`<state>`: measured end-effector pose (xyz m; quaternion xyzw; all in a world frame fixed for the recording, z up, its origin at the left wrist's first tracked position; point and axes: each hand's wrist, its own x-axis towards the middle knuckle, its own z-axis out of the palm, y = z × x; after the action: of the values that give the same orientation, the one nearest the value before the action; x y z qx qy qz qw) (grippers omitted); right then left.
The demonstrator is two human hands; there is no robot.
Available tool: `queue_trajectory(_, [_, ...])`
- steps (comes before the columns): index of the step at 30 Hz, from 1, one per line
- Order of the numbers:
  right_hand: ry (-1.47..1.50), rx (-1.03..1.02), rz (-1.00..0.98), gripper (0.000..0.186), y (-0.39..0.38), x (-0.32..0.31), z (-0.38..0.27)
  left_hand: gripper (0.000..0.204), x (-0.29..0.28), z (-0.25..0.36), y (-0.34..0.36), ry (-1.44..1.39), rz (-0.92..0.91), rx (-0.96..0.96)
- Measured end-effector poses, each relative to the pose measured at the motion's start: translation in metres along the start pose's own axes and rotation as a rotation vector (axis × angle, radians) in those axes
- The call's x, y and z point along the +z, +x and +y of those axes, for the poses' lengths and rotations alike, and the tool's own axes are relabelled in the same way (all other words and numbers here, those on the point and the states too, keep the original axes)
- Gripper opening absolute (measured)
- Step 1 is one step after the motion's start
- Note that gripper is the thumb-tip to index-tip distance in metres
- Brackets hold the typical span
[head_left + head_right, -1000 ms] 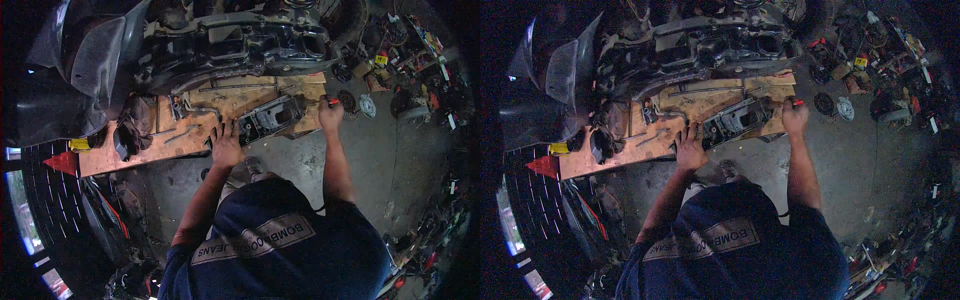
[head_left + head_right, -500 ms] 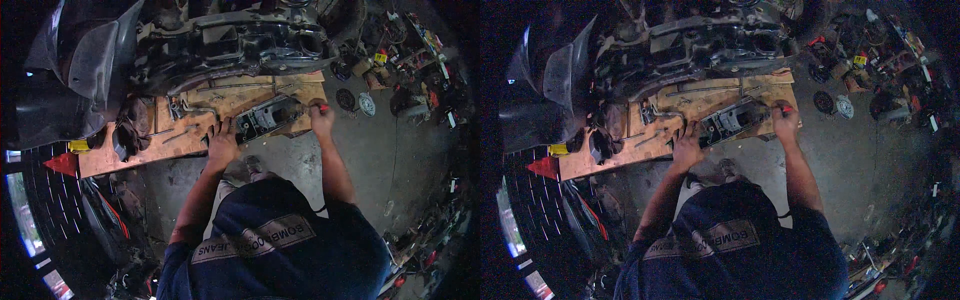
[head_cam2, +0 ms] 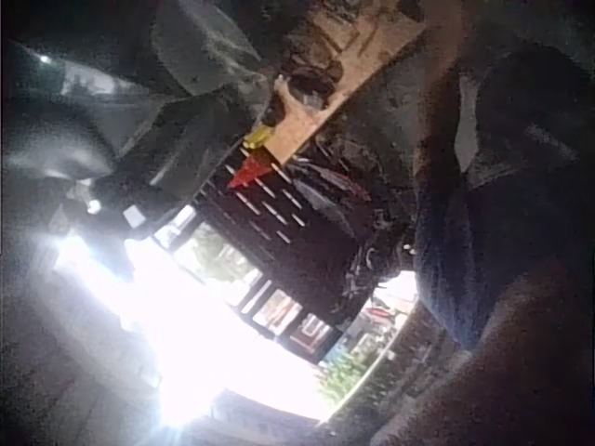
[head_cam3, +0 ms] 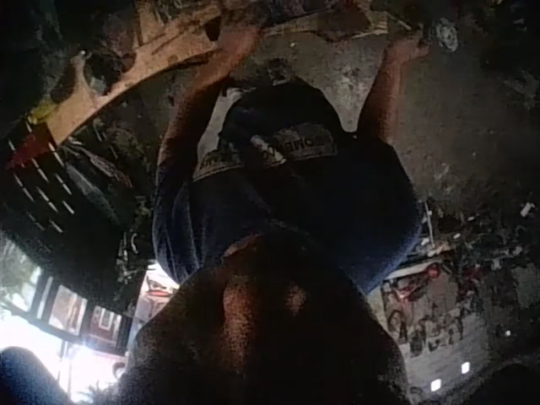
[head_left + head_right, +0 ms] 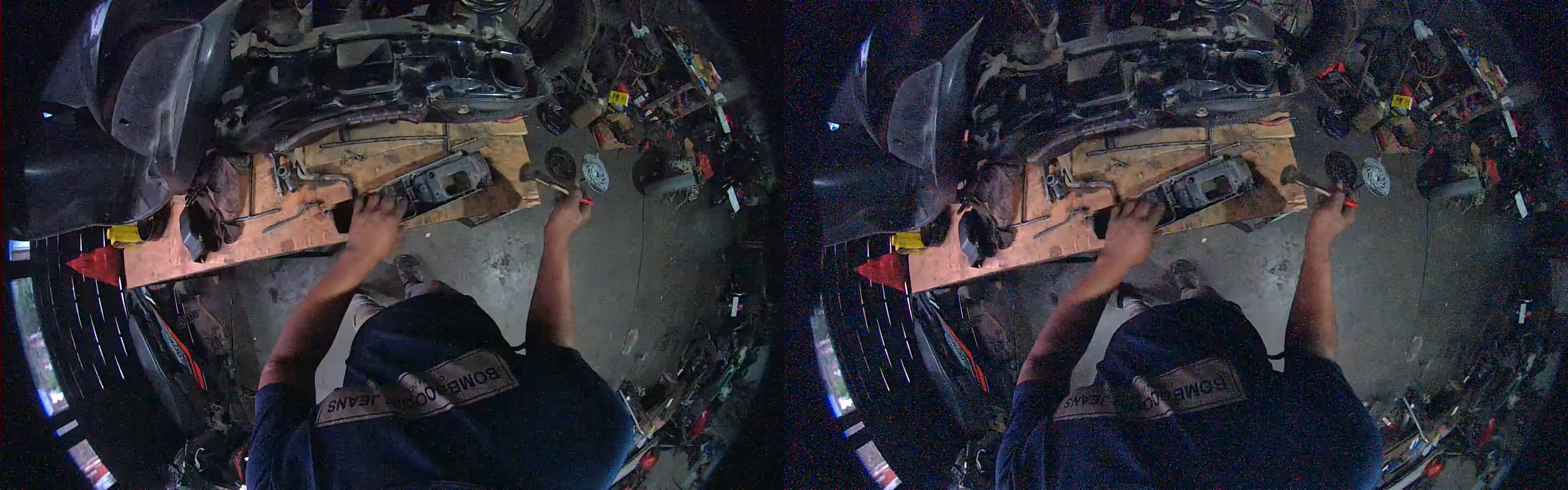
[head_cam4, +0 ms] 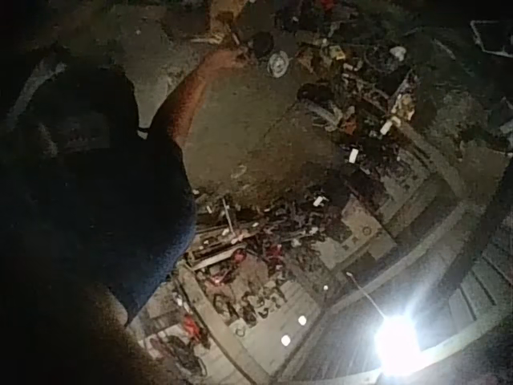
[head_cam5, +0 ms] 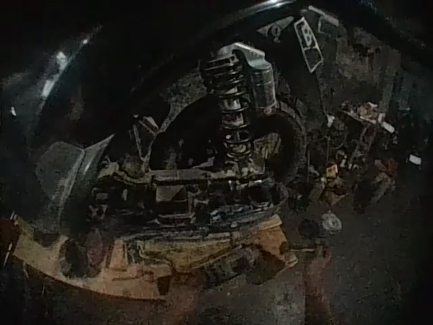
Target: The person works on a disassembled mechanical assembly, likely a motorcycle engine, on a wooden workbench. They use a T-handle wrench to tighten bolts on the engine block and then use a small brush to clean the interior of a metal casing component.
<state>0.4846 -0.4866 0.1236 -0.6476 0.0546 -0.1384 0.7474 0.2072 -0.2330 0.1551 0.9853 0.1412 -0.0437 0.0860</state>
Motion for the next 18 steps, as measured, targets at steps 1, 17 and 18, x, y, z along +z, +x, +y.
queue_trajectory(1, [0.030,0.106,0.011,0.023,-0.003,-0.005,-0.010,0.049,0.007,0.004,0.000,0.002,-0.027,-0.011])
queue_trajectory(17, [0.156,0.328,-0.202,0.020,-0.036,0.003,-0.010,0.040,-0.025,-0.080,-0.005,-0.235,-0.081,-0.070])
queue_trajectory(18, [0.180,0.324,-0.242,0.023,-0.045,0.009,-0.011,0.041,-0.010,-0.093,-0.010,-0.166,-0.045,-0.065])
